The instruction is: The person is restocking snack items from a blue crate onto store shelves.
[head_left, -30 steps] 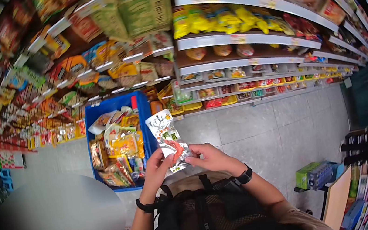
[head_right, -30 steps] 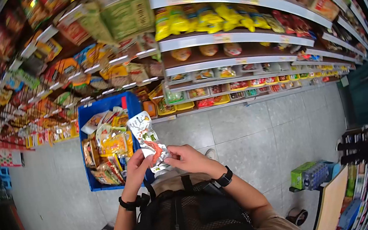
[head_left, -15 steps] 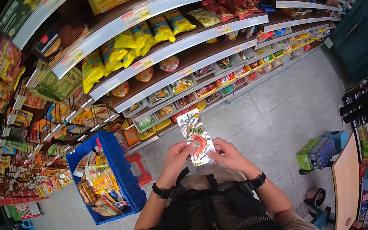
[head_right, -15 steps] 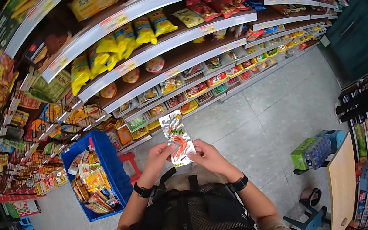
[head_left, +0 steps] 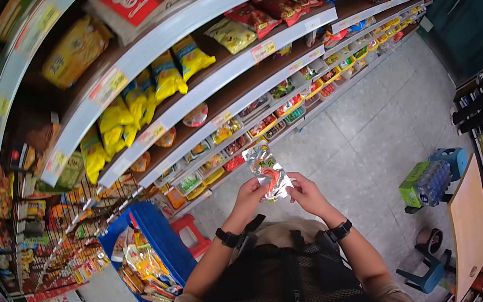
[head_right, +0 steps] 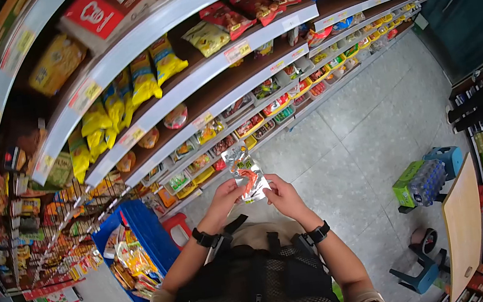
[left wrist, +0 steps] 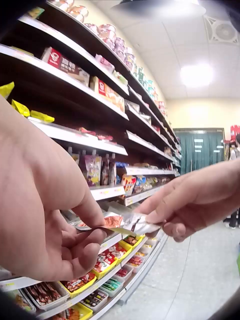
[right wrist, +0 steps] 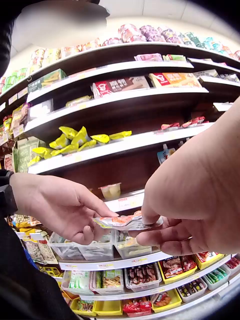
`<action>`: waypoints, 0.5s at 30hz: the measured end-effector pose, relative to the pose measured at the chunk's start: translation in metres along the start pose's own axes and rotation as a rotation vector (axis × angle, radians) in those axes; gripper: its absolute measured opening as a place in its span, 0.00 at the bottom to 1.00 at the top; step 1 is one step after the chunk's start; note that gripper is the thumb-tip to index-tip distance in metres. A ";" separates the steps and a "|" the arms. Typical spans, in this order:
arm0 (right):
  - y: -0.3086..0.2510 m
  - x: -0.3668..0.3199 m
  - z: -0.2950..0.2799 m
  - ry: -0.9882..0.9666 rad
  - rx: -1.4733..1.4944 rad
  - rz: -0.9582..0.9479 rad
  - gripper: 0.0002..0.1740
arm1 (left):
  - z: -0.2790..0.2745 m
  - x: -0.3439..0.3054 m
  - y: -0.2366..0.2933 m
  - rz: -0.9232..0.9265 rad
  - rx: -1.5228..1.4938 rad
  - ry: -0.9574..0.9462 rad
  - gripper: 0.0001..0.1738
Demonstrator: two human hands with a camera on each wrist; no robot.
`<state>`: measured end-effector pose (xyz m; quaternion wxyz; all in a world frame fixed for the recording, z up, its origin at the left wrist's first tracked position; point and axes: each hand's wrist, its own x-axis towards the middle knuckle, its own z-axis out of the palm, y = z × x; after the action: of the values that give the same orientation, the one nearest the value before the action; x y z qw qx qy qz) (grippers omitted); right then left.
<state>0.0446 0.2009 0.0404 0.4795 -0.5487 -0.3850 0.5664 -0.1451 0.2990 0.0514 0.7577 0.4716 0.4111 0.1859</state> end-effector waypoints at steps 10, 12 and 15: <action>0.021 0.242 -0.073 0.078 0.001 0.035 0.22 | -0.063 0.227 0.044 -0.019 0.116 0.109 0.14; 0.032 0.289 -0.075 0.156 -0.013 0.001 0.26 | -0.078 0.257 0.052 -0.104 0.198 0.201 0.18; 0.060 0.320 -0.088 0.285 -0.291 0.000 0.28 | -0.099 0.263 0.032 -0.056 0.616 0.306 0.27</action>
<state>0.1445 0.4870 -0.1066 0.4448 -0.6867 -0.3911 0.4215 -0.0644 0.5461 -0.0596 0.5142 0.6333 0.5696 0.1005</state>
